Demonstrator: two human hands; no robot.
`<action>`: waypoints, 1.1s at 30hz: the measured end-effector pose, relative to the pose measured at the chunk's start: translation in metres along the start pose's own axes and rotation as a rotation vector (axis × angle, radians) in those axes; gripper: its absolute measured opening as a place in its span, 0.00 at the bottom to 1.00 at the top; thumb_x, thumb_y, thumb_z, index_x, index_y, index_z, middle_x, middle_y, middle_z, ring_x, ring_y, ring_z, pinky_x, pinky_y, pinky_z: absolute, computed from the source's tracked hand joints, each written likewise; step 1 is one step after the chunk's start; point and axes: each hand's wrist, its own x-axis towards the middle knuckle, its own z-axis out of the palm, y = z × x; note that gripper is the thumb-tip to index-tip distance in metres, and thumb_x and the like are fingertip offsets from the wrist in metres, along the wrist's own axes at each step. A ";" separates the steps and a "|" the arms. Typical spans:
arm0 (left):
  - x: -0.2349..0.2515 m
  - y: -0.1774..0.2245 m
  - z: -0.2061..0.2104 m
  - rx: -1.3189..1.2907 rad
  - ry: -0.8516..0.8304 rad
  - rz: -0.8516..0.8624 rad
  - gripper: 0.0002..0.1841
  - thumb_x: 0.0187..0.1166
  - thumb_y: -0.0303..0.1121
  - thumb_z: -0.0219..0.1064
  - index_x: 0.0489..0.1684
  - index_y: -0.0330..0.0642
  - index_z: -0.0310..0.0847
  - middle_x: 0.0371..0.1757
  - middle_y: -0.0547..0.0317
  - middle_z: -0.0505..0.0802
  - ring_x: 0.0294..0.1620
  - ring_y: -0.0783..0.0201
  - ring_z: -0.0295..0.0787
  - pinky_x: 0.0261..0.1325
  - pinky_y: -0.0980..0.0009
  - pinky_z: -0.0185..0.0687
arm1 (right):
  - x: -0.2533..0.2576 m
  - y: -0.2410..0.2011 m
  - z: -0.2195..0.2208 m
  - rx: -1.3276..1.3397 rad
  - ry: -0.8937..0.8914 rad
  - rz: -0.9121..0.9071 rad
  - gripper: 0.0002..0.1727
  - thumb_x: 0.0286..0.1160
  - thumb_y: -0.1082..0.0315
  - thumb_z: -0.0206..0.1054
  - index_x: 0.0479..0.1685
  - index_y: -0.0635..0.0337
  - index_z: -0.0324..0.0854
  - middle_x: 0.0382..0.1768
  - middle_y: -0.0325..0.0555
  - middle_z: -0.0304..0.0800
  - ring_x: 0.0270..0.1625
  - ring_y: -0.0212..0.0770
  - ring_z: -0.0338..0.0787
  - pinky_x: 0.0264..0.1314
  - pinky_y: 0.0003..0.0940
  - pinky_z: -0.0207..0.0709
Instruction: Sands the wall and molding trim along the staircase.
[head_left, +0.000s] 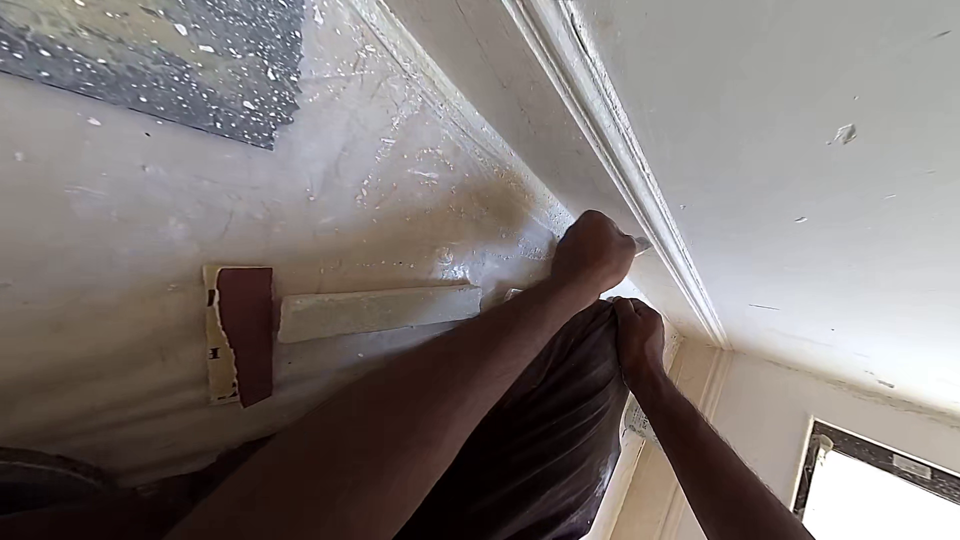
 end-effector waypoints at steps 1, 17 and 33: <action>-0.002 -0.003 -0.006 -0.016 0.012 0.001 0.14 0.85 0.42 0.64 0.39 0.42 0.92 0.33 0.52 0.91 0.32 0.56 0.86 0.39 0.50 0.82 | 0.000 -0.001 0.001 -0.002 -0.001 0.003 0.21 0.86 0.50 0.58 0.27 0.50 0.87 0.24 0.45 0.85 0.33 0.49 0.85 0.34 0.58 0.72; 0.021 0.017 0.026 0.141 -0.028 0.073 0.12 0.80 0.39 0.65 0.34 0.40 0.90 0.35 0.48 0.92 0.39 0.50 0.90 0.42 0.43 0.83 | 0.002 -0.002 0.001 -0.002 -0.006 0.004 0.21 0.86 0.50 0.58 0.24 0.49 0.84 0.23 0.43 0.83 0.31 0.47 0.84 0.33 0.56 0.71; 0.013 0.006 0.021 0.355 -0.010 0.176 0.16 0.88 0.43 0.59 0.46 0.43 0.90 0.44 0.49 0.94 0.50 0.48 0.92 0.50 0.42 0.84 | 0.002 0.002 0.000 0.021 -0.030 -0.019 0.22 0.86 0.50 0.58 0.26 0.50 0.85 0.24 0.43 0.84 0.33 0.48 0.85 0.35 0.58 0.72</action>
